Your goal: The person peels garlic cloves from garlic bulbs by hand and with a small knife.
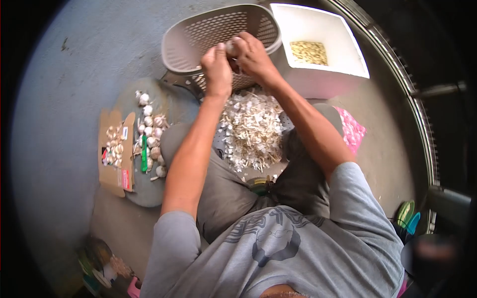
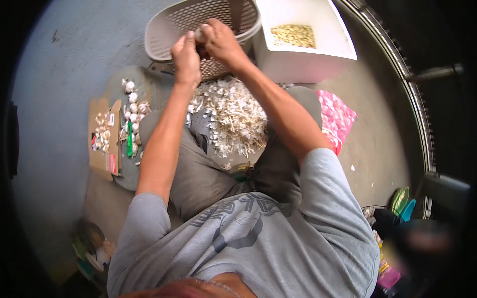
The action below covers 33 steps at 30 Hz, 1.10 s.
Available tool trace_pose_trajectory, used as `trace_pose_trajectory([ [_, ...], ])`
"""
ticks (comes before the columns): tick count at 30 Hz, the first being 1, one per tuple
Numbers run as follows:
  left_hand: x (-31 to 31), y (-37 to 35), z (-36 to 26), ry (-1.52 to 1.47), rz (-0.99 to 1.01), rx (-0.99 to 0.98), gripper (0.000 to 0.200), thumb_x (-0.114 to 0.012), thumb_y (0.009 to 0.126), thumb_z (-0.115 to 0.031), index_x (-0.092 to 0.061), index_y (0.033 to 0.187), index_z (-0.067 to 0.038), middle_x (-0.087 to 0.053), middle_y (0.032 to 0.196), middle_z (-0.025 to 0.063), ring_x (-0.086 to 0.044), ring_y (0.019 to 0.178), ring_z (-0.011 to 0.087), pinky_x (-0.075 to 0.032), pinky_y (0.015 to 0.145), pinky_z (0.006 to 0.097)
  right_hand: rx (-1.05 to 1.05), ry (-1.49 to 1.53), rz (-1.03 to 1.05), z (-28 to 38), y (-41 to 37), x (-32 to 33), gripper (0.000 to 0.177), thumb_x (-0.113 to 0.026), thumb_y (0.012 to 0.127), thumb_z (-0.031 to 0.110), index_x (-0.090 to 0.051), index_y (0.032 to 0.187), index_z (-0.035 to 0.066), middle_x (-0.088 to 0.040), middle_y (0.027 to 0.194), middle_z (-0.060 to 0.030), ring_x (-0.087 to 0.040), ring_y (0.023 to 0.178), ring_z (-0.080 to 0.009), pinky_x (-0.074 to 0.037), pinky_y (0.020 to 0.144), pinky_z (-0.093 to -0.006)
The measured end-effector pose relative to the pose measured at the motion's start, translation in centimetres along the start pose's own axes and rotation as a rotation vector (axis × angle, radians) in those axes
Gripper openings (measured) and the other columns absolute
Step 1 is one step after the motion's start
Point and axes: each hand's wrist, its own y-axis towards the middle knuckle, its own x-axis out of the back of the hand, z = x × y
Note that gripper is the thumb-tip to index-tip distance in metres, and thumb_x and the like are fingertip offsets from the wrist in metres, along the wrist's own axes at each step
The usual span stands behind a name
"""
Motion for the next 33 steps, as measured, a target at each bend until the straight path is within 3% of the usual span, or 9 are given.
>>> trace_pose_trajectory([
  [1,-0.2,0.3,0.1,-0.073,-0.002,-0.004,0.032,-0.049,0.11,-0.025,-0.067,0.106,0.001,-0.069,0.096,0.0061,-0.065,0.084,0.0139,-0.054,0.077,0.028,0.185,-0.185,-0.015,0.0,0.2,0.2,0.028,-0.054,0.101,0.021,-0.059,0.1,-0.006,-0.066,0.091,-0.0282,-0.064,0.088,-0.0472,-0.051,0.08,-0.0486],
  [4,-1.4,0.1,0.0,-0.195,0.001,-0.034,0.031,-0.053,0.109,-0.021,-0.067,0.115,0.006,-0.069,0.111,0.0077,-0.062,0.103,0.0128,-0.049,0.092,0.0281,-0.193,0.099,-0.05,1.6,-0.2,0.3,0.035,-0.057,0.104,0.029,-0.056,0.108,-0.006,-0.068,0.09,-0.0279,-0.067,0.084,-0.0463,-0.054,0.078,-0.0475],
  [8,-1.1,0.0,-1.0,-0.191,-0.001,0.126,0.028,-0.053,0.108,-0.02,-0.066,0.116,0.004,-0.069,0.109,0.0087,-0.066,0.097,0.0155,-0.054,0.087,0.0298,-0.361,0.248,0.03,1.7,-0.1,0.9,0.036,-0.058,0.105,0.031,-0.055,0.109,-0.005,-0.069,0.091,-0.0269,-0.071,0.085,-0.039,-0.055,0.074,-0.0445],
  [9,-1.0,0.2,-1.0,-0.21,0.003,0.096,0.027,-0.052,0.109,-0.019,-0.066,0.115,0.003,-0.069,0.108,0.0095,-0.067,0.094,0.0169,-0.056,0.084,0.0312,-0.322,0.175,0.044,1.9,-0.3,0.9,0.033,-0.059,0.106,0.03,-0.056,0.11,-0.003,-0.066,0.092,-0.0176,-0.065,0.083,-0.0225,-0.053,0.073,-0.0359],
  [10,-0.9,0.3,-0.8,-0.188,-0.015,0.074,0.028,-0.051,0.109,-0.019,-0.065,0.117,0.003,-0.069,0.108,0.0095,-0.067,0.094,0.0165,-0.056,0.085,0.0315,-0.266,0.139,0.058,2.0,-0.3,0.8,0.034,-0.06,0.105,0.031,-0.056,0.108,-0.003,-0.066,0.09,-0.0173,-0.064,0.081,-0.0216,-0.053,0.072,-0.0355],
  [22,-1.2,0.6,-0.1,0.081,0.038,-0.127,0.03,-0.05,0.108,-0.014,-0.064,0.121,0.008,-0.069,0.112,0.0098,-0.064,0.101,0.0147,-0.052,0.09,0.0284,-0.254,0.075,0.042,2.3,0.6,2.2,0.041,-0.062,0.102,0.037,-0.063,0.11,-0.003,-0.072,0.093,-0.0251,-0.072,0.084,-0.0399,-0.056,0.075,-0.0454],
  [23,-1.3,0.7,0.0,0.09,0.037,-0.159,0.031,-0.049,0.108,-0.015,-0.064,0.122,0.009,-0.069,0.113,0.0099,-0.063,0.1,0.0141,-0.051,0.089,0.0281,-0.165,0.035,0.0,1.6,0.5,1.7,0.041,-0.058,0.105,0.039,-0.062,0.11,-0.001,-0.069,0.082,-0.016,-0.069,0.072,-0.0217,-0.053,0.063,-0.0359],
  [24,-1.7,0.6,0.0,0.146,-0.009,-0.238,0.031,-0.049,0.106,-0.017,-0.068,0.099,0.007,-0.069,0.096,0.0063,-0.06,0.087,0.0131,-0.049,0.078,0.0304,-0.173,0.05,0.004,1.4,0.6,1.5,0.04,-0.058,0.105,0.039,-0.062,0.11,-0.001,-0.069,0.082,-0.0162,-0.069,0.072,-0.0222,-0.054,0.063,-0.0361],
  [33,-1.6,0.6,-0.4,-0.274,0.029,0.064,0.025,-0.053,0.107,-0.02,-0.066,0.113,0.001,-0.068,0.109,0.0083,-0.067,0.097,0.0173,-0.058,0.086,0.0319,-0.137,0.02,0.079,1.9,0.5,1.5,0.037,-0.054,0.107,0.035,-0.058,0.124,0.002,-0.074,0.107,-0.0188,-0.072,0.098,-0.034,-0.055,0.084,-0.0402],
])
